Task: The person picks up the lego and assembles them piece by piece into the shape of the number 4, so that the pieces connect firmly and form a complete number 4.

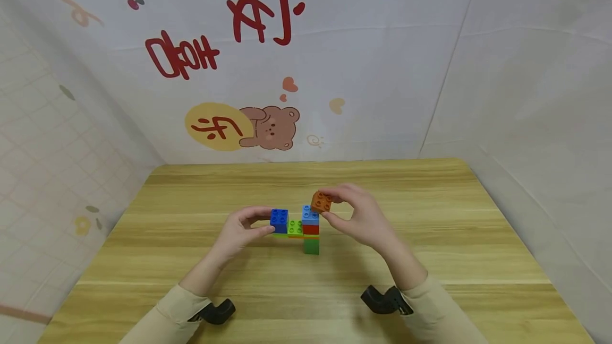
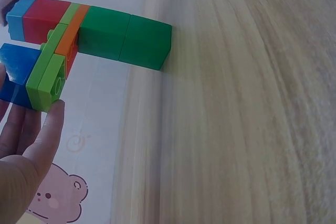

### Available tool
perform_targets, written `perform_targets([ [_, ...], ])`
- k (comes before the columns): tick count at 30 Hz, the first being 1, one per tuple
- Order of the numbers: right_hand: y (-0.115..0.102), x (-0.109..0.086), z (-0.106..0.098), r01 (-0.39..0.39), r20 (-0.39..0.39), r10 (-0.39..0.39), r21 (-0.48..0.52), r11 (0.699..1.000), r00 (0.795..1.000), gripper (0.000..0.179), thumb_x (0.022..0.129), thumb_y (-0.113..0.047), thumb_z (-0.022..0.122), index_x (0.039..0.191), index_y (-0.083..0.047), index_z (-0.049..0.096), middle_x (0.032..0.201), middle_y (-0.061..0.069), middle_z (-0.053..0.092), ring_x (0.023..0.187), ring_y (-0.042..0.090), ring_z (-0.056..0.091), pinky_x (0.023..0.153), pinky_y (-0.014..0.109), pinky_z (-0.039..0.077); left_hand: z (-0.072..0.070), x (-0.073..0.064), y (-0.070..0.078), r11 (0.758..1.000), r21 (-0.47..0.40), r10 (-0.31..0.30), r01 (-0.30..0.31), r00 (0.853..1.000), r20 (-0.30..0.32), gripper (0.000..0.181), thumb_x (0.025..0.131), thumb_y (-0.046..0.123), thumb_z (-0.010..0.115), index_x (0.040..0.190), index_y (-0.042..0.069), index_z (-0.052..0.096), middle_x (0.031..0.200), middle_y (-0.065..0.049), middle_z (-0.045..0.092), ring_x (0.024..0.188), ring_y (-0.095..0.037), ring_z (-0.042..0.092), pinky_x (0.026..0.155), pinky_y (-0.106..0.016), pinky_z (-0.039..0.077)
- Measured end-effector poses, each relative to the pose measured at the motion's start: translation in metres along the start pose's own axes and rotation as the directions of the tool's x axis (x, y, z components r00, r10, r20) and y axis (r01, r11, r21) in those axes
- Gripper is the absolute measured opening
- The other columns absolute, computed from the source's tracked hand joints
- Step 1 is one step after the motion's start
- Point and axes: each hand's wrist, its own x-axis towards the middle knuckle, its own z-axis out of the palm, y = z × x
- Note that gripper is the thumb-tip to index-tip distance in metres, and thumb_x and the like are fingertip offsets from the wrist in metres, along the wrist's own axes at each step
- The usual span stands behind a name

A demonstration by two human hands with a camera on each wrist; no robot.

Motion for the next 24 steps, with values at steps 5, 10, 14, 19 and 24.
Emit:
perform_targets([
  [5, -0.014, 0.012, 0.008, 0.095, 0.028, -0.095, 0.005, 0.996, 0.995, 0.046, 0.079, -0.010, 0.083, 0.122, -0.012, 0.069, 0.111, -0.002, 0.068, 0.096, 0.015, 0.063, 0.083, 0.039, 0.055, 0.001, 0.001, 0.001, 1.000, 0.004, -0.006, 0.006, 1.000, -0.006, 0.036, 0.085, -0.001, 0.076, 0.120, -0.003, 0.067, 0.118, -0.017, 0.066, 0.111, -0.032, 0.061, 0.086, -0.034, 0.056],
  [10, -0.024, 0.023, 0.018, 0.159, 0.080, -0.158, -0.005, 0.987, 0.984, 0.045, 0.080, -0.013, 0.083, 0.122, -0.012, 0.069, 0.112, -0.001, 0.068, 0.103, 0.019, 0.062, 0.088, 0.043, 0.053, 0.001, 0.001, 0.001, 1.000, 0.005, 0.003, -0.003, 1.000, -0.008, 0.036, 0.085, -0.002, 0.076, 0.120, -0.003, 0.067, 0.117, -0.018, 0.066, 0.110, -0.032, 0.061, 0.086, -0.033, 0.056],
  [14, -0.028, 0.031, 0.029, 0.217, 0.113, -0.215, -0.002, 0.976, 0.970, 0.042, 0.079, -0.013, 0.084, 0.118, -0.010, 0.070, 0.110, 0.000, 0.069, 0.103, 0.019, 0.062, 0.089, 0.041, 0.052, 0.001, 0.001, 0.000, 1.000, 0.009, 0.019, -0.019, 1.000, 0.004, 0.035, 0.085, 0.000, 0.076, 0.120, -0.002, 0.068, 0.116, -0.018, 0.067, 0.110, -0.030, 0.061, 0.088, -0.035, 0.056],
  [19, -0.028, 0.037, 0.041, 0.253, 0.132, -0.251, -0.001, 0.967, 0.959, 0.040, 0.078, -0.013, 0.084, 0.115, -0.007, 0.070, 0.108, 0.001, 0.068, 0.103, 0.019, 0.062, 0.090, 0.038, 0.052, 0.001, 0.001, 0.001, 0.999, 0.020, 0.045, -0.045, 0.999, 0.014, 0.035, 0.085, 0.000, 0.076, 0.119, -0.002, 0.068, 0.115, -0.016, 0.068, 0.110, -0.028, 0.062, 0.091, -0.043, 0.054],
  [24, -0.028, 0.041, 0.049, 0.225, 0.149, -0.217, -0.035, 0.974, 0.965, 0.041, 0.078, -0.014, 0.086, 0.115, -0.007, 0.071, 0.107, 0.001, 0.069, 0.103, 0.021, 0.062, 0.091, 0.038, 0.051, 0.001, 0.001, 0.003, 0.998, 0.021, 0.057, -0.057, 0.998, 0.015, 0.035, 0.085, -0.001, 0.076, 0.119, -0.001, 0.068, 0.115, -0.015, 0.068, 0.112, -0.028, 0.062, 0.095, -0.050, 0.051],
])
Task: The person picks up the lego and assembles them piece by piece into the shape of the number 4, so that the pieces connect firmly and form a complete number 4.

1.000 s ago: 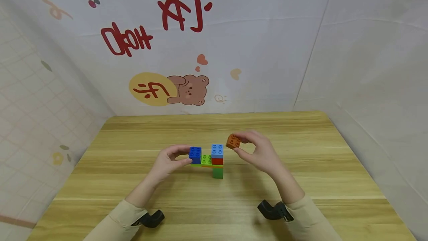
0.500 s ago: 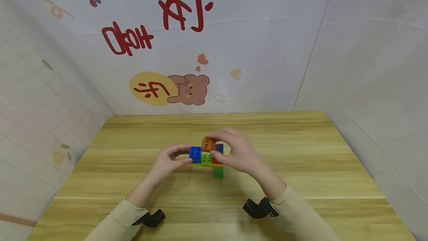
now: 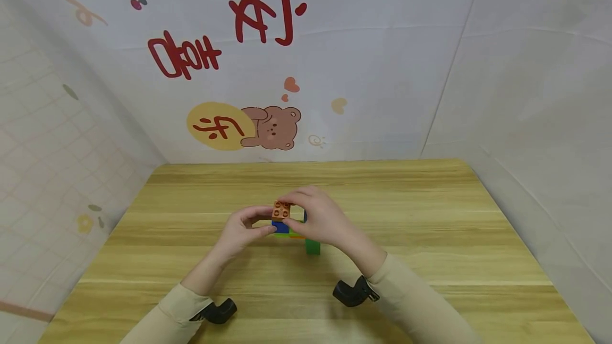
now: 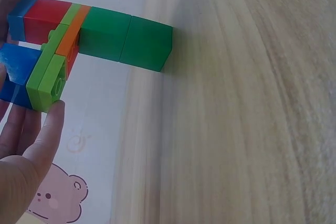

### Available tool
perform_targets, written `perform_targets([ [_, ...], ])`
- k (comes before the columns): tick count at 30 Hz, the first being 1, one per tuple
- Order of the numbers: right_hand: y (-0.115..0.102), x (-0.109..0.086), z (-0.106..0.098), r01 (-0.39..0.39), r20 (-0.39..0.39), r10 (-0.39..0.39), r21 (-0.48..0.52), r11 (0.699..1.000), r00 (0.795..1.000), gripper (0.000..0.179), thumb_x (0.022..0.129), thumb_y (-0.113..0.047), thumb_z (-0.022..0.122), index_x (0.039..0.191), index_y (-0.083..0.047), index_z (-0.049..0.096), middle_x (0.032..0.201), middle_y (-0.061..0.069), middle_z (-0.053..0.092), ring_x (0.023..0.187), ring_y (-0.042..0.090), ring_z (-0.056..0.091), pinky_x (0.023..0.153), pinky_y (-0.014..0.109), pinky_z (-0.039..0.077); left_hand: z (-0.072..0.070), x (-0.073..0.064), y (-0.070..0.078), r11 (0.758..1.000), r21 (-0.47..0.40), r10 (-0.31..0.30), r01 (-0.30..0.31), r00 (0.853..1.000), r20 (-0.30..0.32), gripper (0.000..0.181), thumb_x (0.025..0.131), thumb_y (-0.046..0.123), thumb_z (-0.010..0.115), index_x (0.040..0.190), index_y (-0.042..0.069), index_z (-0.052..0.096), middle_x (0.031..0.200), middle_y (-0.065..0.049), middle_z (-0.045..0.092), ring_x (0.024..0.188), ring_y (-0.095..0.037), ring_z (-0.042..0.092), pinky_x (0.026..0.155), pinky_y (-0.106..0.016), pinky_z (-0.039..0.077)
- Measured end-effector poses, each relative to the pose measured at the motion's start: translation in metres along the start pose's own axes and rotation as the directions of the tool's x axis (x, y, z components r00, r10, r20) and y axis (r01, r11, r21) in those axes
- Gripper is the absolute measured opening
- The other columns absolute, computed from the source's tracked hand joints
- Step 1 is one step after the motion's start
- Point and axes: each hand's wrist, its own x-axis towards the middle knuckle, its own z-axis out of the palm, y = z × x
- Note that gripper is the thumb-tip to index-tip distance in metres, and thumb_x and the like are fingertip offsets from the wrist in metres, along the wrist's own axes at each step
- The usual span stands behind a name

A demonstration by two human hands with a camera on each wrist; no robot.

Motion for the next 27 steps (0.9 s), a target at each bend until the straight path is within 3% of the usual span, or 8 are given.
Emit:
perform_targets([
  [8, 0.0013, 0.0025, 0.0028, -0.050, 0.039, 0.049, 0.016, 0.999, 0.998, 0.039, 0.079, -0.016, 0.085, 0.115, -0.007, 0.072, 0.108, 0.002, 0.069, 0.104, 0.022, 0.062, 0.092, 0.039, 0.052, 0.0007, 0.0001, -0.0002, 1.000, 0.012, 0.014, -0.014, 1.000, 0.004, 0.035, 0.085, 0.001, 0.076, 0.119, 0.000, 0.068, 0.115, -0.014, 0.069, 0.111, -0.027, 0.062, 0.101, -0.057, 0.043],
  [14, 0.0008, 0.0040, 0.0022, -0.058, 0.077, 0.057, 0.009, 0.998, 0.995, 0.038, 0.082, -0.019, 0.083, 0.116, -0.008, 0.072, 0.109, 0.001, 0.069, 0.102, 0.020, 0.063, 0.089, 0.037, 0.053, 0.0015, 0.0001, -0.0011, 1.000, 0.003, 0.023, -0.023, 1.000, 0.008, 0.035, 0.086, 0.001, 0.076, 0.120, -0.001, 0.068, 0.115, -0.014, 0.069, 0.111, -0.024, 0.062, 0.103, -0.055, 0.043],
  [19, 0.0004, 0.0039, 0.0015, -0.050, 0.088, 0.050, -0.006, 0.999, 0.995, 0.037, 0.083, -0.020, 0.082, 0.117, -0.009, 0.072, 0.109, 0.001, 0.069, 0.100, 0.019, 0.063, 0.087, 0.036, 0.054, 0.0033, 0.0004, -0.0046, 0.999, -0.005, 0.042, -0.042, 0.999, -0.007, 0.036, 0.086, -0.002, 0.075, 0.121, -0.003, 0.067, 0.116, -0.015, 0.069, 0.110, -0.021, 0.062, 0.102, -0.051, 0.045],
  [27, 0.0035, 0.0032, 0.0017, -0.030, 0.083, 0.029, 0.006, 1.000, 0.996, 0.036, 0.082, -0.018, 0.083, 0.115, -0.008, 0.073, 0.106, 0.001, 0.069, 0.095, 0.017, 0.064, 0.083, 0.034, 0.055, 0.0080, -0.0016, -0.0067, 0.998, -0.051, 0.041, -0.043, 0.999, -0.030, 0.035, 0.087, -0.002, 0.074, 0.121, -0.004, 0.067, 0.118, -0.018, 0.067, 0.110, -0.019, 0.061, 0.090, -0.042, 0.055],
])
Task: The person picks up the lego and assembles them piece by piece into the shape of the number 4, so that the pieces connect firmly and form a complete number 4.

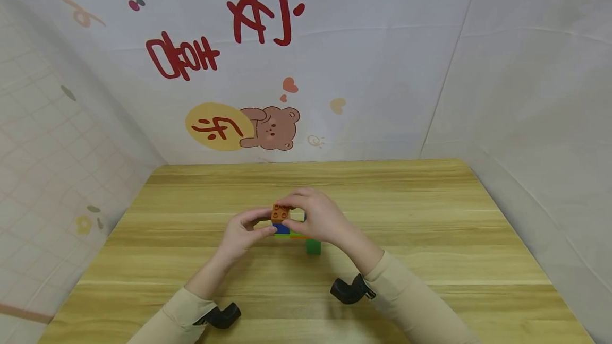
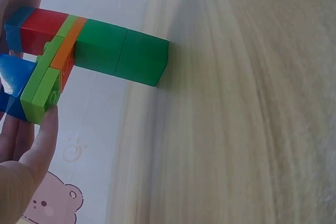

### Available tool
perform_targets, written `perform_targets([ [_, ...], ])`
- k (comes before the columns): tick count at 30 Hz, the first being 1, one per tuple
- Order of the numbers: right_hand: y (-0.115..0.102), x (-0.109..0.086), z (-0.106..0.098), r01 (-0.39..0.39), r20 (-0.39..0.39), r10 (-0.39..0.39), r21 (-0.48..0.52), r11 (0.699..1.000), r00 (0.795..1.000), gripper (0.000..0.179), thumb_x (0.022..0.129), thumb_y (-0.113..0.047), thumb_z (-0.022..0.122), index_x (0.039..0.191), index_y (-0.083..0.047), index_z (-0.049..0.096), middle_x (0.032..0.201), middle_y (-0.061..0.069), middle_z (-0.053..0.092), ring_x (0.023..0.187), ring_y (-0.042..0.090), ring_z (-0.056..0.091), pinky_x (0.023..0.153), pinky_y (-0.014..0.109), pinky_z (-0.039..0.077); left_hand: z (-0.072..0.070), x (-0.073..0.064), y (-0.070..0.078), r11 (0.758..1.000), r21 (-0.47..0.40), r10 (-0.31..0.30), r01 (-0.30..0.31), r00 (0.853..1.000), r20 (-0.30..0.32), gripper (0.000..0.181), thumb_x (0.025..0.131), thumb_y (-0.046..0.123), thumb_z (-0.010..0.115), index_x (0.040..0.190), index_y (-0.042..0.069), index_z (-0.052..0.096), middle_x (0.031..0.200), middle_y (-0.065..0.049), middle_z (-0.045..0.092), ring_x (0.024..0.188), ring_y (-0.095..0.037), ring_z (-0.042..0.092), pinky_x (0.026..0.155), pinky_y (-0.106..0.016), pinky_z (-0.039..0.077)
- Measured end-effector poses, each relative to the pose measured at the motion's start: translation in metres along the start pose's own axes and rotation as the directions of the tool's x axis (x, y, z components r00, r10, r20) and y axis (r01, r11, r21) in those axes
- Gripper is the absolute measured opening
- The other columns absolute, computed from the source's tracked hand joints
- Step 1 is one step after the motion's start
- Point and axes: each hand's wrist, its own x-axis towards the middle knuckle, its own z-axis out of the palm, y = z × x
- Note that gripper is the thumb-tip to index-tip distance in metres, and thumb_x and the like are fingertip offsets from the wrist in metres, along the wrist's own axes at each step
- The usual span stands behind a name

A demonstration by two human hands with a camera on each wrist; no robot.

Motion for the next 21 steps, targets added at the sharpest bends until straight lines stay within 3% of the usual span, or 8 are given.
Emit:
perform_targets([
  [5, -0.0015, -0.0001, -0.0022, -0.013, 0.017, 0.013, -0.028, 1.000, 1.000, 0.036, 0.083, -0.020, 0.082, 0.116, -0.009, 0.073, 0.104, 0.000, 0.069, 0.092, 0.016, 0.063, 0.080, 0.032, 0.055, 0.0019, 0.0000, -0.0003, 1.000, -0.010, 0.015, -0.015, 1.000, -0.006, 0.034, 0.087, -0.003, 0.073, 0.120, -0.005, 0.067, 0.117, -0.019, 0.067, 0.109, -0.019, 0.062, 0.084, -0.035, 0.057],
  [12, -0.0037, 0.0011, -0.0034, -0.034, 0.041, 0.035, -0.029, 0.999, 0.999, 0.034, 0.084, -0.021, 0.081, 0.115, -0.009, 0.073, 0.104, -0.001, 0.069, 0.090, 0.016, 0.064, 0.077, 0.031, 0.054, 0.0021, -0.0008, 0.0008, 1.000, -0.002, 0.031, -0.031, 0.999, -0.008, 0.034, 0.086, -0.004, 0.073, 0.120, -0.006, 0.067, 0.115, -0.021, 0.067, 0.108, -0.019, 0.062, 0.083, -0.036, 0.058],
  [21, -0.0037, 0.0004, -0.0031, -0.052, 0.053, 0.053, -0.026, 0.998, 0.997, 0.036, 0.084, -0.021, 0.081, 0.116, -0.009, 0.073, 0.104, 0.000, 0.070, 0.092, 0.016, 0.064, 0.079, 0.032, 0.055, 0.0024, -0.0009, 0.0028, 1.000, 0.009, 0.014, -0.014, 1.000, -0.017, 0.035, 0.084, -0.003, 0.075, 0.118, -0.004, 0.068, 0.114, -0.019, 0.069, 0.107, -0.020, 0.063, 0.092, -0.058, 0.050],
])
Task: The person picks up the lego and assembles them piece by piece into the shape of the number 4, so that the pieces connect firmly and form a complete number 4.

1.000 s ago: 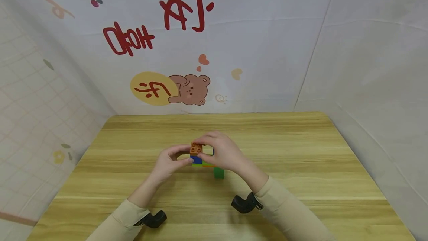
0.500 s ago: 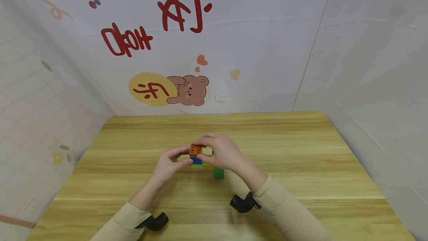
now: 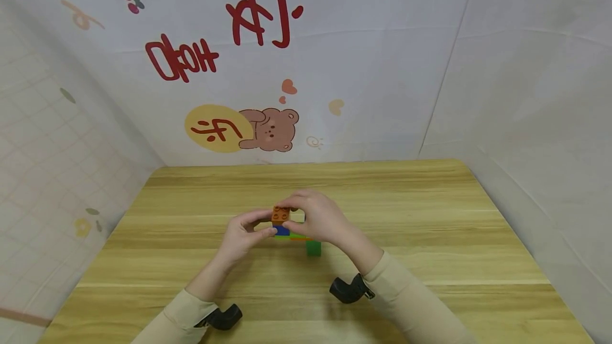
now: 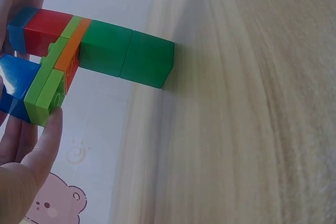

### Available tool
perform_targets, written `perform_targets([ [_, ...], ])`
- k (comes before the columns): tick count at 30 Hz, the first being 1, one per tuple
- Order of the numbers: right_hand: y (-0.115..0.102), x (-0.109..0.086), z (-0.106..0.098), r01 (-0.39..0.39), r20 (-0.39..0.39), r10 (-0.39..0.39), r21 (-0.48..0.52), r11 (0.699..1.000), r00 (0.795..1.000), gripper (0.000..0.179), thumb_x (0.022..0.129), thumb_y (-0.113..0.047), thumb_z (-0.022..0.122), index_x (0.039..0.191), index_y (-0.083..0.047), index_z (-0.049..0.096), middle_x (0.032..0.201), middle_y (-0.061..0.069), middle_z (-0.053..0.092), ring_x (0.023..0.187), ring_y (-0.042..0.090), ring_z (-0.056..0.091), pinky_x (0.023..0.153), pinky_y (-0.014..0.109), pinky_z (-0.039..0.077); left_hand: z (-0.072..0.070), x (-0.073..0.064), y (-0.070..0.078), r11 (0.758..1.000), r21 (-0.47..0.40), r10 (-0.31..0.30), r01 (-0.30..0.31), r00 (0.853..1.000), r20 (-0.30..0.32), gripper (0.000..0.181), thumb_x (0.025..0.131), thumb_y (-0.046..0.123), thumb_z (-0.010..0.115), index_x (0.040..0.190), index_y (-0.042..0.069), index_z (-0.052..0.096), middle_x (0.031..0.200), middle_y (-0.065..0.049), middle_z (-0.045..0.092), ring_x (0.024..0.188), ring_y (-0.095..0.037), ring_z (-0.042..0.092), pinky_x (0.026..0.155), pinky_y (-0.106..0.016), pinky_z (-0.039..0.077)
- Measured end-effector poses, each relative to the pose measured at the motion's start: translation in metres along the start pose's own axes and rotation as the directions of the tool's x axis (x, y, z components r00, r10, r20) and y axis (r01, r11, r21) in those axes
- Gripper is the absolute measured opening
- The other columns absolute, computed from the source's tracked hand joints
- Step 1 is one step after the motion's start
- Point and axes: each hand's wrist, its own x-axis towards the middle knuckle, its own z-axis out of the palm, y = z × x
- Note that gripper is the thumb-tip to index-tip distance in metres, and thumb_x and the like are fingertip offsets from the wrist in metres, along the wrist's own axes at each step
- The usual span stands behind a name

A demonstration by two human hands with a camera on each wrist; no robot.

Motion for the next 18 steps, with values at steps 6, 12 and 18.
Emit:
perform_targets([
  [6, 0.002, -0.002, -0.001, 0.005, -0.003, -0.005, -0.008, 1.000, 1.000, 0.038, 0.083, -0.021, 0.082, 0.117, -0.008, 0.072, 0.108, 0.002, 0.070, 0.099, 0.019, 0.065, 0.087, 0.037, 0.055, 0.000, 0.000, -0.001, 1.000, 0.018, -0.012, 0.012, 1.000, 0.001, 0.034, 0.085, -0.002, 0.075, 0.118, -0.003, 0.069, 0.114, -0.016, 0.069, 0.108, -0.019, 0.063, 0.095, -0.055, 0.049],
  [12, 0.007, -0.011, -0.008, -0.050, -0.033, 0.052, 0.078, 0.996, 0.998, 0.048, 0.084, -0.024, 0.081, 0.127, -0.009, 0.067, 0.123, 0.004, 0.067, 0.116, 0.024, 0.060, 0.099, 0.045, 0.049, 0.000, 0.000, 0.000, 1.000, 0.003, -0.023, 0.023, 1.000, -0.002, 0.034, 0.084, -0.004, 0.075, 0.118, -0.005, 0.068, 0.114, -0.019, 0.068, 0.107, -0.019, 0.064, 0.096, -0.060, 0.046],
  [18, 0.018, -0.031, -0.011, -0.064, -0.127, 0.088, 0.178, 0.982, 0.988, 0.052, 0.085, -0.019, 0.081, 0.133, -0.010, 0.062, 0.128, 0.003, 0.064, 0.116, 0.023, 0.060, 0.098, 0.049, 0.048, 0.000, -0.001, -0.001, 0.999, 0.022, -0.040, 0.041, 0.999, -0.016, 0.036, 0.083, -0.004, 0.076, 0.118, -0.005, 0.068, 0.114, -0.017, 0.069, 0.107, -0.019, 0.063, 0.096, -0.057, 0.048],
])
